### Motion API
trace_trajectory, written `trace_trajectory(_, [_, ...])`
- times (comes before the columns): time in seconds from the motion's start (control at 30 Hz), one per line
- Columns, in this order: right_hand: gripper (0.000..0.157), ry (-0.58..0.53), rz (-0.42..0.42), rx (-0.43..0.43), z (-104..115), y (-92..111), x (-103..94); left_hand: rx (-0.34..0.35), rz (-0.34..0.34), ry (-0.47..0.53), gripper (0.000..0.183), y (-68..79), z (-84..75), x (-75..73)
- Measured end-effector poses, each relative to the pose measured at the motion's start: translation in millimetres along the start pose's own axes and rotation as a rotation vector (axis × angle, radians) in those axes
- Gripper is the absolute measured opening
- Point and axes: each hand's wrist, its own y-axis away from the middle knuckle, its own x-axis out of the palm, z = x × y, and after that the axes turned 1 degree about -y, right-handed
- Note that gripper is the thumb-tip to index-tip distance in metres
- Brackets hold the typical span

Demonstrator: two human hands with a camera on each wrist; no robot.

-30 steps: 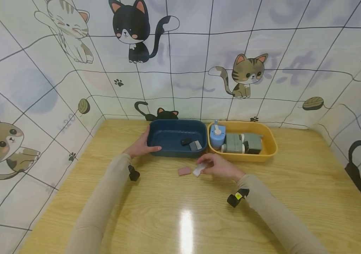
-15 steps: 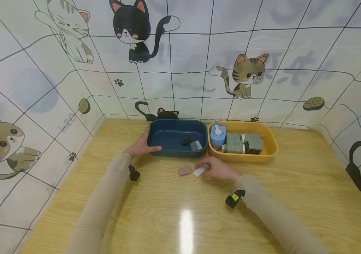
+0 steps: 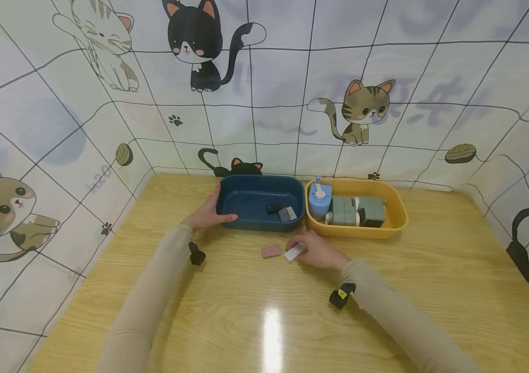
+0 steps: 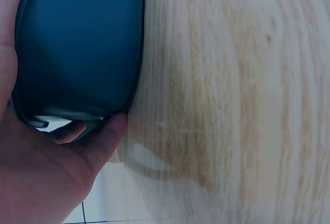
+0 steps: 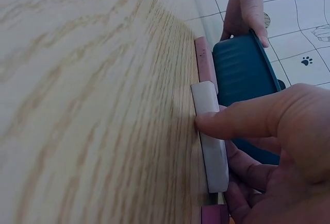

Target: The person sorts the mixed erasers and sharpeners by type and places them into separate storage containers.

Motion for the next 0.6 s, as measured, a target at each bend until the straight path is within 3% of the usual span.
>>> trace_trajectory(0.6, [0.028, -0.148, 0.005, 0.020, 5.5, 4.5, -6.6, -0.007, 0.006, 0.007, 0.117, -0.6, -0.7, 0.2])
